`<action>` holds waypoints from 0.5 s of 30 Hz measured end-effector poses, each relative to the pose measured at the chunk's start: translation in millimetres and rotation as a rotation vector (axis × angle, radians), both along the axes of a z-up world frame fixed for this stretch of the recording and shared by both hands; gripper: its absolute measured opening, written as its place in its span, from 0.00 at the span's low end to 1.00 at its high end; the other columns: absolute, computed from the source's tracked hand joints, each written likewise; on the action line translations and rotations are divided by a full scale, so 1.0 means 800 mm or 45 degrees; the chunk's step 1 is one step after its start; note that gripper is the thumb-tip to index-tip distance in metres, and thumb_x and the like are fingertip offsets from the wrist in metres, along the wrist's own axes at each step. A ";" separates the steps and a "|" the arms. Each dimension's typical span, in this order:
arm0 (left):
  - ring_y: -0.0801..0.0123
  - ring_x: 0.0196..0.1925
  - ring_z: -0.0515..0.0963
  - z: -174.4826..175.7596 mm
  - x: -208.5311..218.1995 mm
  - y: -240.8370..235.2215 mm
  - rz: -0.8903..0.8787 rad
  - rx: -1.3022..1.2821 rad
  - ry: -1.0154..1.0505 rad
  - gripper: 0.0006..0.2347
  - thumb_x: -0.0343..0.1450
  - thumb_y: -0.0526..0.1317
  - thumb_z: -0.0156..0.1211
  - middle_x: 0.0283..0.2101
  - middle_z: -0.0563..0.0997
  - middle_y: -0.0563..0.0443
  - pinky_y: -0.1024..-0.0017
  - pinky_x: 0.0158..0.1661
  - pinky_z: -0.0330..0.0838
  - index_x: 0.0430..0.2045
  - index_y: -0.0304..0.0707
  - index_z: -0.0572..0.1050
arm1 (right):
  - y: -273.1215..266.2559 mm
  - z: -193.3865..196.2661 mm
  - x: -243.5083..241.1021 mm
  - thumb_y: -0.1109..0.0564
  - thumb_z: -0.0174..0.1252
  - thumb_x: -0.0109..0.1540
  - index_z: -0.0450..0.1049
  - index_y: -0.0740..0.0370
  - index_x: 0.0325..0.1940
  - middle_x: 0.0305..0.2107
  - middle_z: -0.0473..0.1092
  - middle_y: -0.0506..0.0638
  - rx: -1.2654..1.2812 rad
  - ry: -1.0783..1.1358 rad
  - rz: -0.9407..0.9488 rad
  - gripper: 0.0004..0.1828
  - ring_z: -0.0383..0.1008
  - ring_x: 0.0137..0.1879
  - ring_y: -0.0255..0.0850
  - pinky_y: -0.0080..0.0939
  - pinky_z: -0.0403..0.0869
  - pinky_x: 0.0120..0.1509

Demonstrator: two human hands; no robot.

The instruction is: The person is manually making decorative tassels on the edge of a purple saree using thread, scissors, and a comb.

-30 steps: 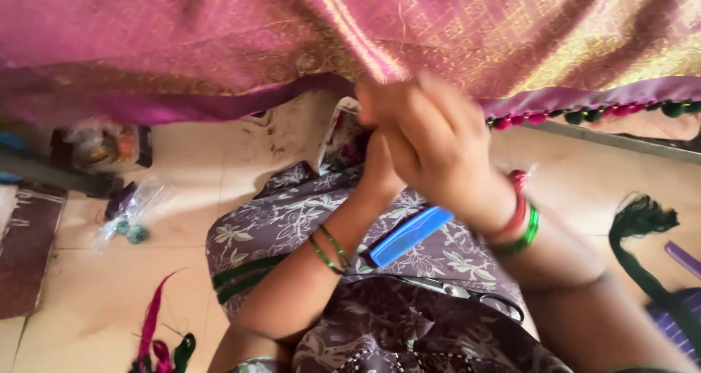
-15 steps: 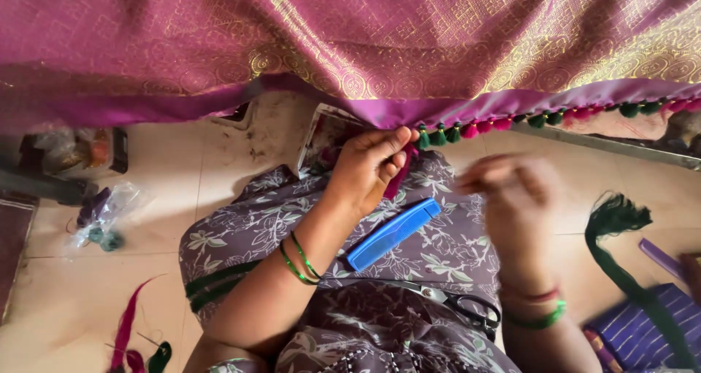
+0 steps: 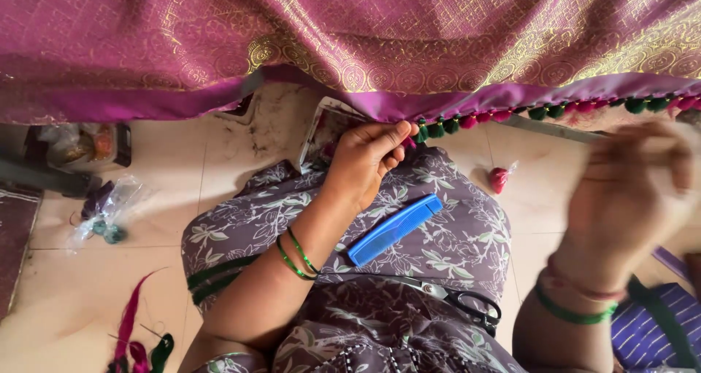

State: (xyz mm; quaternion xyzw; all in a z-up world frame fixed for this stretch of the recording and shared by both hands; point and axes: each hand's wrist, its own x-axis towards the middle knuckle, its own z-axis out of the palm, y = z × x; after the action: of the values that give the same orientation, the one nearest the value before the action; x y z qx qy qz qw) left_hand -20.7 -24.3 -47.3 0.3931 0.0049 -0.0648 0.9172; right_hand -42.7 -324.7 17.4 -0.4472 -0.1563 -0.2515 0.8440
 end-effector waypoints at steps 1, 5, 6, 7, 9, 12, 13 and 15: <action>0.81 0.29 0.75 0.001 0.000 0.000 -0.001 0.000 0.001 0.07 0.73 0.37 0.64 0.38 0.85 0.51 0.82 0.31 0.69 0.38 0.30 0.83 | 0.021 -0.003 -0.005 0.65 0.58 0.73 0.72 0.68 0.51 0.40 0.71 0.54 0.000 0.001 -0.001 0.04 0.70 0.43 0.37 0.33 0.70 0.49; 0.81 0.26 0.73 0.002 -0.003 -0.002 0.005 0.107 -0.012 0.08 0.73 0.37 0.65 0.33 0.83 0.53 0.82 0.26 0.65 0.38 0.30 0.83 | 0.110 -0.005 -0.023 0.72 0.53 0.73 0.74 0.72 0.48 0.46 0.76 0.58 -0.832 0.002 -0.043 0.05 0.77 0.46 0.39 0.39 0.78 0.53; 0.81 0.25 0.73 0.002 -0.004 -0.002 0.012 0.137 -0.011 0.08 0.73 0.37 0.65 0.30 0.82 0.53 0.82 0.25 0.63 0.38 0.29 0.83 | 0.134 -0.005 -0.027 0.75 0.52 0.68 0.73 0.72 0.51 0.48 0.76 0.58 -0.867 0.112 0.073 0.09 0.79 0.50 0.40 0.40 0.80 0.55; 0.81 0.25 0.73 0.003 -0.005 -0.002 0.016 0.140 -0.011 0.08 0.73 0.37 0.65 0.30 0.82 0.53 0.82 0.25 0.63 0.38 0.29 0.83 | 0.148 -0.005 -0.027 0.75 0.52 0.68 0.73 0.72 0.51 0.48 0.76 0.58 -0.864 0.110 0.078 0.09 0.79 0.50 0.40 0.40 0.80 0.55; 0.80 0.24 0.72 0.005 -0.006 -0.004 0.006 0.152 0.013 0.08 0.73 0.37 0.64 0.27 0.82 0.51 0.82 0.25 0.64 0.38 0.29 0.83 | 0.178 -0.006 -0.026 0.76 0.55 0.65 0.71 0.71 0.53 0.45 0.73 0.56 -0.870 0.200 0.210 0.13 0.78 0.49 0.40 0.40 0.81 0.52; 0.78 0.26 0.75 0.003 -0.007 -0.004 -0.002 0.033 -0.039 0.08 0.73 0.37 0.64 0.29 0.82 0.50 0.80 0.27 0.67 0.37 0.27 0.82 | 0.185 -0.012 -0.023 0.75 0.56 0.63 0.66 0.68 0.51 0.42 0.72 0.53 -0.761 0.329 0.334 0.15 0.79 0.49 0.39 0.39 0.82 0.50; 0.78 0.26 0.75 0.002 -0.007 -0.003 -0.001 0.035 -0.040 0.08 0.73 0.37 0.64 0.29 0.82 0.50 0.80 0.27 0.67 0.37 0.27 0.82 | 0.186 -0.014 -0.022 0.75 0.56 0.63 0.66 0.68 0.51 0.42 0.72 0.53 -0.759 0.327 0.335 0.15 0.79 0.49 0.39 0.39 0.82 0.50; 0.78 0.26 0.74 -0.001 -0.006 -0.004 -0.011 -0.021 -0.041 0.08 0.74 0.35 0.65 0.27 0.79 0.51 0.79 0.28 0.68 0.38 0.25 0.82 | 0.184 -0.017 -0.020 0.75 0.57 0.64 0.64 0.67 0.48 0.41 0.74 0.54 -0.730 0.332 0.410 0.13 0.80 0.49 0.39 0.39 0.82 0.50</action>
State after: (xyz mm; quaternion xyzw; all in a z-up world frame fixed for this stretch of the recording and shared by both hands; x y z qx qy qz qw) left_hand -25.3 -27.6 -48.2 0.3865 -0.0122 -0.0624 0.9201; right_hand -58.4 -177.4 3.7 -0.6638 -0.1800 -0.0021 0.7259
